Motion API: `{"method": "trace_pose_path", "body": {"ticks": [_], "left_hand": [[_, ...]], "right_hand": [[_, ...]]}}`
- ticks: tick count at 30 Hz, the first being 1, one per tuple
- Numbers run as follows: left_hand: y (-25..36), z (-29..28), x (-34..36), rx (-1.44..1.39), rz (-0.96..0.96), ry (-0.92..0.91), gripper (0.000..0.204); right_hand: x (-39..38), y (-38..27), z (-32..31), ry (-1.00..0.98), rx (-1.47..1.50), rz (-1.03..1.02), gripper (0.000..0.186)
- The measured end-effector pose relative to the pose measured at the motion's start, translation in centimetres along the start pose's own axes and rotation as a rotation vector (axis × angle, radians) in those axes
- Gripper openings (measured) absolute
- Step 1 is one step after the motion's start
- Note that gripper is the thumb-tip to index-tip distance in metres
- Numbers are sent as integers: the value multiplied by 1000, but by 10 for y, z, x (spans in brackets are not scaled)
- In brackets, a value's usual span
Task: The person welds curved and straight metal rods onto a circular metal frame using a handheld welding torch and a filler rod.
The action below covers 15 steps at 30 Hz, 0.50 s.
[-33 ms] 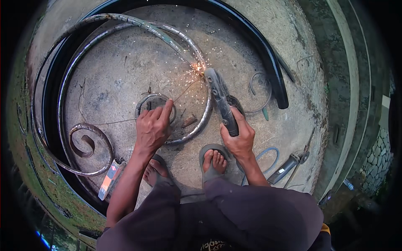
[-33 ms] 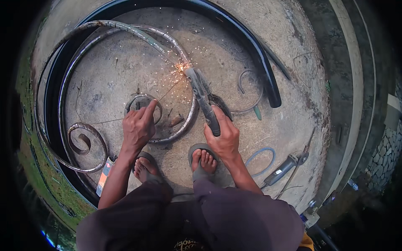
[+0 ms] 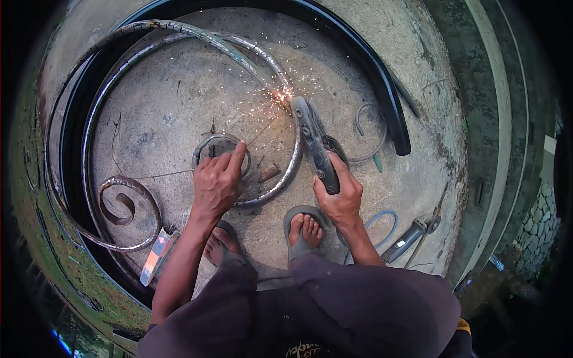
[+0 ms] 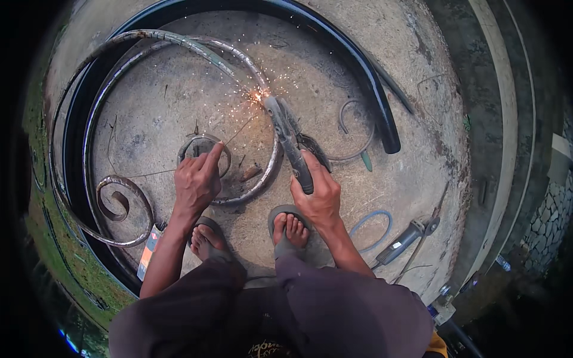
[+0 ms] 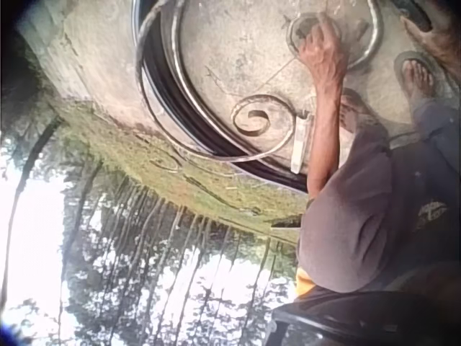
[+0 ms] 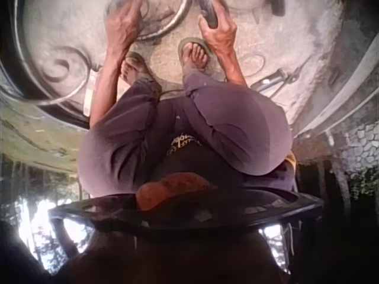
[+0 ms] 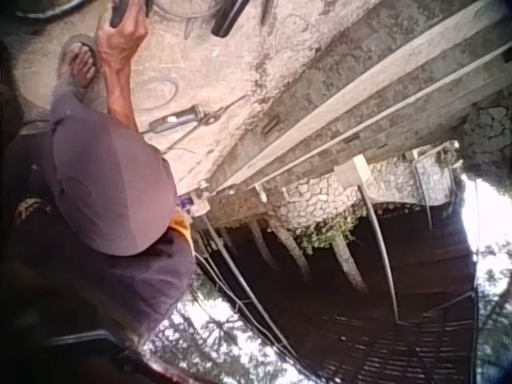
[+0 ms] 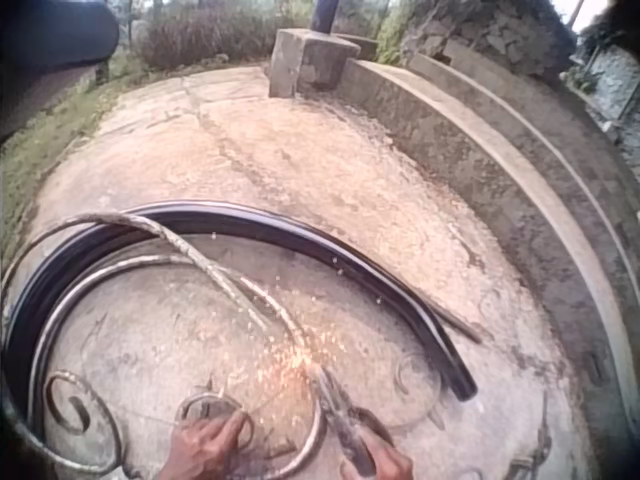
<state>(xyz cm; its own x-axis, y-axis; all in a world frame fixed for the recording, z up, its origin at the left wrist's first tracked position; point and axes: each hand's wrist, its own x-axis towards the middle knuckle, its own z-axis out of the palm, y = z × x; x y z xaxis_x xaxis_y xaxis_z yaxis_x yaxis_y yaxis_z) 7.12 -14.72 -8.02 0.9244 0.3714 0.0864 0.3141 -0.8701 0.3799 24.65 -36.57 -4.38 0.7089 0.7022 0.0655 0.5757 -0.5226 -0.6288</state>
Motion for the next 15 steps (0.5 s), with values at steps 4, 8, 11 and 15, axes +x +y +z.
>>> {"method": "trace_pose_path", "body": {"ticks": [4,8,11,15], "left_hand": [[1,-1,2,6,10,26,69],[2,-2,4,4,7,42,66],[3,-3,4,5,6,50,61],[2,-3,4,3,2,38,59]], "right_hand": [[2,-2,0,-30,27,51,59],[3,-3,0,-41,24,38,60],[3,-1,1,-42,16,28,61],[2,1,1,-52,11,39,62]]}}
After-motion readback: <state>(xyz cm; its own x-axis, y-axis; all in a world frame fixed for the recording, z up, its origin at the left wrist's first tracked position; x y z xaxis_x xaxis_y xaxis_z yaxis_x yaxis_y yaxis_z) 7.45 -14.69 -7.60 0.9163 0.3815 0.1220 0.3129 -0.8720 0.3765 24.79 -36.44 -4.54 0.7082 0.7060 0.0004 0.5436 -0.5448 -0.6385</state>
